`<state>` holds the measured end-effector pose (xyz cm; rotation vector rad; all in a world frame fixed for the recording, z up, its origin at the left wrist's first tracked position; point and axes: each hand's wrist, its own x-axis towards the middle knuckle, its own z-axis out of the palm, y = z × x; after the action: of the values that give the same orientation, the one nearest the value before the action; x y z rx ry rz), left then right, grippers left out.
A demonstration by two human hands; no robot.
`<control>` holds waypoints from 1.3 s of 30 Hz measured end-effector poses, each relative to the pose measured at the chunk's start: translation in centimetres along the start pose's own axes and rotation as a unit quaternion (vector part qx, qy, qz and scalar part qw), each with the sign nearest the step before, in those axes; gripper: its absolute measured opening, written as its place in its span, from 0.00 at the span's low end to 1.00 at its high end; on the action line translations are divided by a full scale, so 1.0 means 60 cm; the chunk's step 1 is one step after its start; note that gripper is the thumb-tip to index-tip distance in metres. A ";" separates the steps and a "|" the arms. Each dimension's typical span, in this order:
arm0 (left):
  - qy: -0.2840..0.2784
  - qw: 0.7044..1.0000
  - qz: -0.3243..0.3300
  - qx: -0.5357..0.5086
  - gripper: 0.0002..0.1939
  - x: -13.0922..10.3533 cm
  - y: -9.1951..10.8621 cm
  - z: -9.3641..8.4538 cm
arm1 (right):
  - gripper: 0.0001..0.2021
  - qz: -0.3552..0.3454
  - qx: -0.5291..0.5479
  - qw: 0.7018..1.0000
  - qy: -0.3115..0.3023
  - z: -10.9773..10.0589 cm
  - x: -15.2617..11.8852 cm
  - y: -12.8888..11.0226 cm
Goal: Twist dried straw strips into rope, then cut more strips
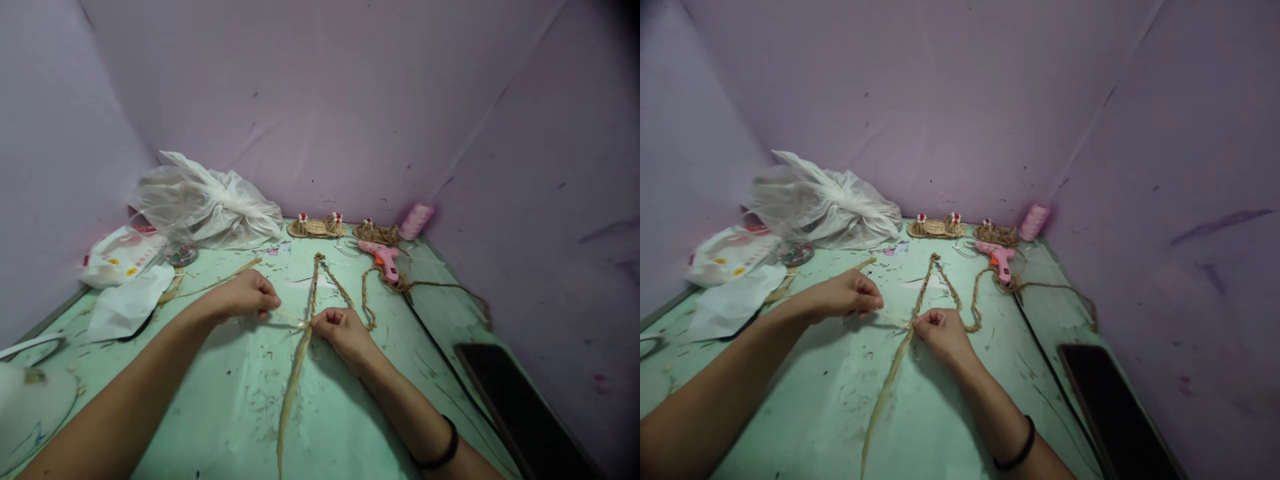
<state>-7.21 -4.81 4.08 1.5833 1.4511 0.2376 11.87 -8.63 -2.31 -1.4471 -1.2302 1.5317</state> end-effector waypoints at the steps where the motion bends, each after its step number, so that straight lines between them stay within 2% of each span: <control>1: 0.034 0.999 -0.012 0.000 0.11 -0.002 -0.005 -0.020 | 0.05 0.001 0.001 1.000 -0.002 0.000 -0.001 0.000; 3: 0.150 0.988 -0.035 0.016 0.13 -0.007 -0.020 -0.061 | 0.05 -0.005 -0.004 1.000 -0.007 0.000 -0.003 -0.001; 6: 0.350 0.934 -0.053 0.053 0.13 -0.007 -0.054 -0.115 | 0.07 -0.002 -0.016 1.000 -0.008 0.000 -0.005 -0.004; 8: 0.424 0.902 -0.051 0.067 0.13 0.001 -0.078 -0.133 | 0.08 0.008 -0.020 1.000 -0.005 0.001 -0.005 -0.005; 9: 0.433 0.897 -0.043 0.078 0.13 0.008 -0.087 -0.134 | 0.08 0.010 -0.023 1.000 -0.004 0.001 -0.005 -0.004; 11: 0.407 0.907 -0.027 0.103 0.12 0.026 -0.099 -0.120 | 0.09 0.008 -0.027 1.000 -0.005 0.002 -0.002 -0.001; 13: 0.343 0.929 -0.009 0.138 0.12 0.045 -0.104 -0.093 | 0.11 0.005 -0.032 0.999 -0.010 0.001 0.003 0.006; 14: 0.333 0.930 0.004 0.156 0.13 0.053 -0.104 -0.079 | 0.12 0.005 -0.036 0.999 -0.010 0.000 0.005 0.009; 16: 0.355 0.915 0.018 0.189 0.14 0.063 -0.104 -0.053 | 0.12 0.007 -0.044 0.999 -0.011 -0.001 0.009 0.016; 18: 0.376 0.905 0.005 0.199 0.12 0.066 -0.101 -0.038 | 0.13 0.009 -0.050 0.999 -0.014 -0.002 0.011 0.019; 20: 0.385 0.902 -0.006 0.193 0.11 0.060 -0.092 -0.031 | 0.13 0.014 -0.051 0.998 -0.016 -0.001 0.010 0.018; 22: 0.371 0.912 0.005 0.176 0.10 0.049 -0.074 -0.026 | 0.13 0.014 -0.047 0.999 -0.013 0.000 0.007 0.015; 24: 0.311 0.939 0.038 0.141 0.10 0.036 -0.049 -0.016 | 0.12 0.011 -0.037 0.999 -0.006 0.002 0.003 0.010; 26: 0.203 0.973 0.059 0.096 0.09 0.023 -0.025 0.003 | 0.12 0.002 -0.024 1.000 -0.004 0.003 0.000 0.005; 28: 0.115 0.987 0.049 0.099 0.08 0.015 -0.010 0.029 | 0.11 -0.009 -0.016 1.000 -0.012 0.002 -0.002 0.002; 31: 0.076 0.986 0.060 0.139 0.08 0.010 -0.004 0.066 | 0.10 -0.025 -0.001 1.000 -0.015 0.001 -0.002 0.000; 33: 0.041 0.989 0.071 0.124 0.08 0.009 -0.005 0.079 | 0.10 -0.029 0.008 0.999 -0.012 0.000 -0.001 -0.001; 36: -0.036 0.998 0.049 0.007 0.08 0.008 -0.004 0.078 | 0.09 -0.031 0.011 0.999 -0.014 0.000 0.000 0.000; 39: -0.101 0.988 0.008 -0.118 0.11 0.007 0.000 0.068 | 0.08 -0.031 0.007 0.999 -0.014 0.001 0.000 0.001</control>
<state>-4.30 -6.45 1.71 1.3855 1.2069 0.2412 11.83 -8.65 -2.35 -1.3700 -1.2672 1.5215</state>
